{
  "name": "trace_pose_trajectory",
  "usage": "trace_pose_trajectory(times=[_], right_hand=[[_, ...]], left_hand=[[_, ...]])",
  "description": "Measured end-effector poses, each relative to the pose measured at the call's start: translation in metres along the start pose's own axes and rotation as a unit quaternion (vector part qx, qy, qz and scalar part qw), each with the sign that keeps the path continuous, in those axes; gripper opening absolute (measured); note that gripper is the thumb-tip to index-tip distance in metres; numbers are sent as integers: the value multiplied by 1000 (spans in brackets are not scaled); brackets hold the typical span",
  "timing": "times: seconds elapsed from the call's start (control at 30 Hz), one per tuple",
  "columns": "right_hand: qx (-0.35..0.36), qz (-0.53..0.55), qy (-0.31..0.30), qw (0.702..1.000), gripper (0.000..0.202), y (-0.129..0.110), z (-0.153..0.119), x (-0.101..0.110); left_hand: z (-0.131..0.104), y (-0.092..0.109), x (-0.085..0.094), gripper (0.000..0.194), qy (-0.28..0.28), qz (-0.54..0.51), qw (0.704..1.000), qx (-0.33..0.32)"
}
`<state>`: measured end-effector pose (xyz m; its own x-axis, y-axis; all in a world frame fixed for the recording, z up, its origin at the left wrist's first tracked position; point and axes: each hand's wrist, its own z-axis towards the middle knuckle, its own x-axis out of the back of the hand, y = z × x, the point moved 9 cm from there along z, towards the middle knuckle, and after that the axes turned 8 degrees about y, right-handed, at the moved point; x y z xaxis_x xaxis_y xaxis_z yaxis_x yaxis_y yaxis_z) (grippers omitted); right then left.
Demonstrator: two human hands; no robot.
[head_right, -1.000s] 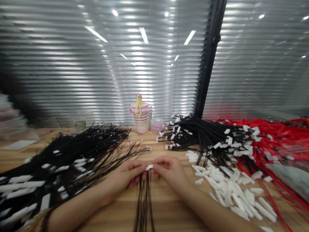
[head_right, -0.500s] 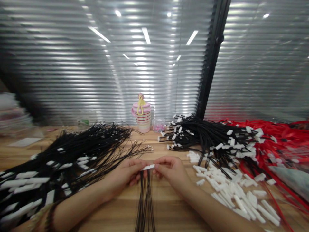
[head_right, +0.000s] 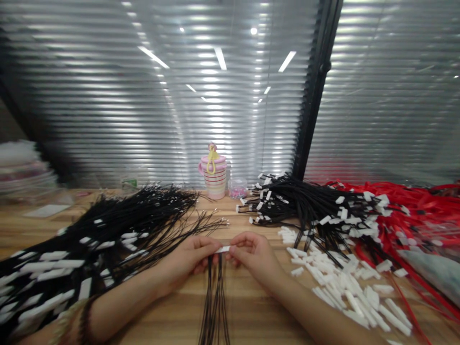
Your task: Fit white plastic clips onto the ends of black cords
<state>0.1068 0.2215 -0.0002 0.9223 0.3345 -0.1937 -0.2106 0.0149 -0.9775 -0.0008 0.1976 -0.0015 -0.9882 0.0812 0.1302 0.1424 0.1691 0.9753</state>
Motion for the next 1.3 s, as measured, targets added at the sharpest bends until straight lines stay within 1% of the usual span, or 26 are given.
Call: trace_pose_trajectory(times=[0.17, 0.23, 0.43, 0.6, 0.77, 0.93, 1.07, 1.2, 1.3], right_hand=[[16, -46, -23, 999, 22, -4, -3, -6], [21, -53, -24, 998, 22, -4, -3, -6], [20, -44, -32, 998, 25, -2, -3, -7], [8, -37, -14, 999, 31, -3, -3, -3], [6, -63, -24, 998, 27, -2, -2, -5], [15, -61, -28, 998, 26, -1, -2, -5], [16, -63, -30, 997, 26, -1, -2, -5], [13, -66, -27, 997, 28, -1, -2, -5], [12, -62, -28, 998, 29, -2, -3, -5]], left_hand=[[-1, 6, 0, 32, 8, 90, 994, -56], [-1, 6, 2, 31, 16, 106, 992, -65], [-3, 3, 2, 29, 22, 88, 995, -52], [-3, 5, 3, 28, 33, 65, 996, -57], [-2, 6, 1, 31, 9, 60, 997, -45], [-2, 4, -1, 36, -15, 70, 997, -27], [0, 3, 1, 39, -13, 71, 997, -33], [-1, 0, 3, 39, -8, 68, 997, -22], [-3, 2, 4, 41, 0, 79, 997, -27]])
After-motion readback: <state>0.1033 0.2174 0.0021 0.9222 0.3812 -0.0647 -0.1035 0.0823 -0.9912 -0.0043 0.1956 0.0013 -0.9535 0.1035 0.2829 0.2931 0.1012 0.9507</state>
